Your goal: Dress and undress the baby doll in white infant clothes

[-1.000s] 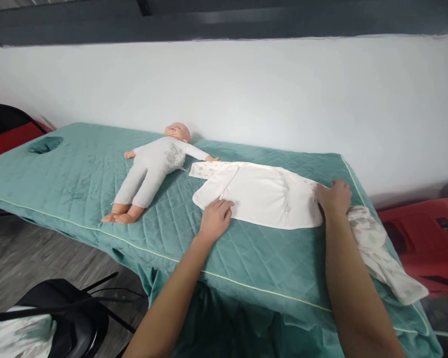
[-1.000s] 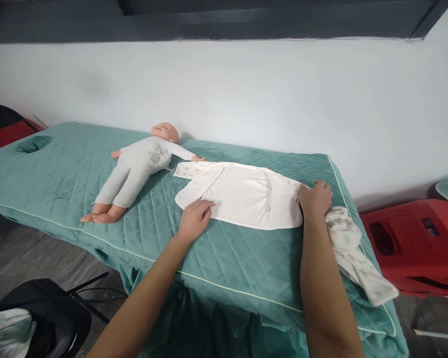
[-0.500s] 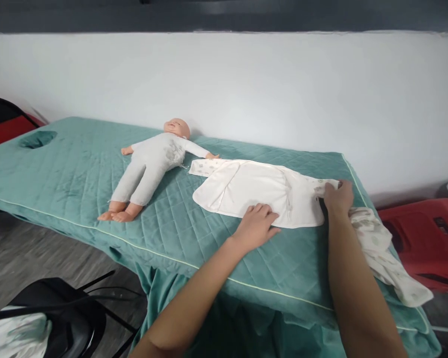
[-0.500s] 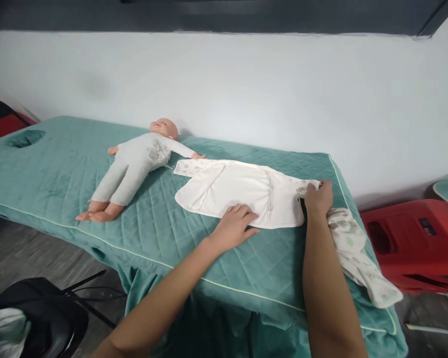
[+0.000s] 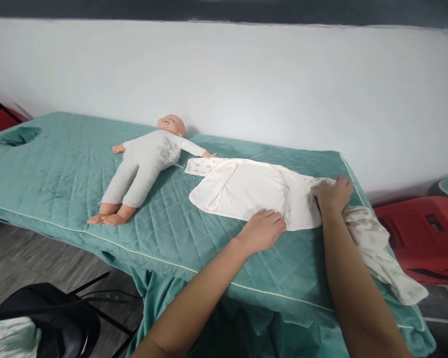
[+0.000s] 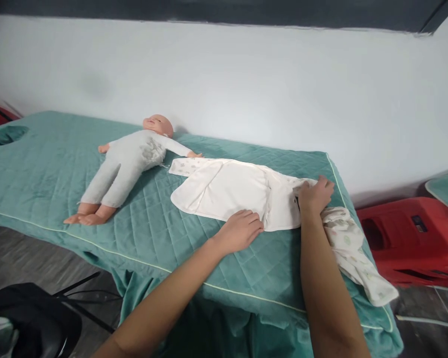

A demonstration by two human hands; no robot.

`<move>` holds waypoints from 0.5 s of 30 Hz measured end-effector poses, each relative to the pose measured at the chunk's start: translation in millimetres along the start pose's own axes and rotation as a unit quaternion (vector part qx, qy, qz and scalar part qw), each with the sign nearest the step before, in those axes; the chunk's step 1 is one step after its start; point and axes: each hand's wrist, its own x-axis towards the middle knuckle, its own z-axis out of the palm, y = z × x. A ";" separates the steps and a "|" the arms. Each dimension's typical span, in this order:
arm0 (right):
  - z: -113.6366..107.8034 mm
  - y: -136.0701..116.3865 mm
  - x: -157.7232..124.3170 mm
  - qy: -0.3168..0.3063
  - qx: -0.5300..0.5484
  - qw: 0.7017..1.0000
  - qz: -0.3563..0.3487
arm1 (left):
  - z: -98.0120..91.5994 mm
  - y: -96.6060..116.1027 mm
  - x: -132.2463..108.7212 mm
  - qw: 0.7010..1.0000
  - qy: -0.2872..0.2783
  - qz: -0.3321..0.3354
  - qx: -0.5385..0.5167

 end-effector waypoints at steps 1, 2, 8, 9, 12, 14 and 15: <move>-1.0 -1.7 -2.8 0.018 0.002 0.999 -0.041 | -0.5 0.2 -0.1 1.000 -0.002 -0.002 -0.003; -1.2 -3.9 -5.6 0.024 0.014 0.996 -0.084 | -0.9 0.2 -0.1 1.000 -0.002 -0.006 -0.009; 15.2 -28.6 -11.3 -0.114 0.122 0.975 -0.145 | 0.0 -2.7 1.0 0.998 0.021 -0.041 -0.045; 18.6 -33.7 -8.5 -0.132 0.115 0.974 -0.144 | 0.2 -3.3 1.1 0.997 0.024 -0.046 -0.048; 25.3 -48.3 5.2 -0.199 0.080 0.962 -0.168 | 0.7 -4.4 0.9 0.996 0.036 -0.064 -0.058; 26.9 -55.5 13.7 -0.246 0.070 0.953 -0.164 | 1.1 -4.7 0.4 0.994 0.042 -0.076 -0.066; 27.3 -58.0 16.5 -0.259 0.074 0.951 -0.149 | 1.4 -4.9 0.1 0.993 0.044 -0.081 -0.072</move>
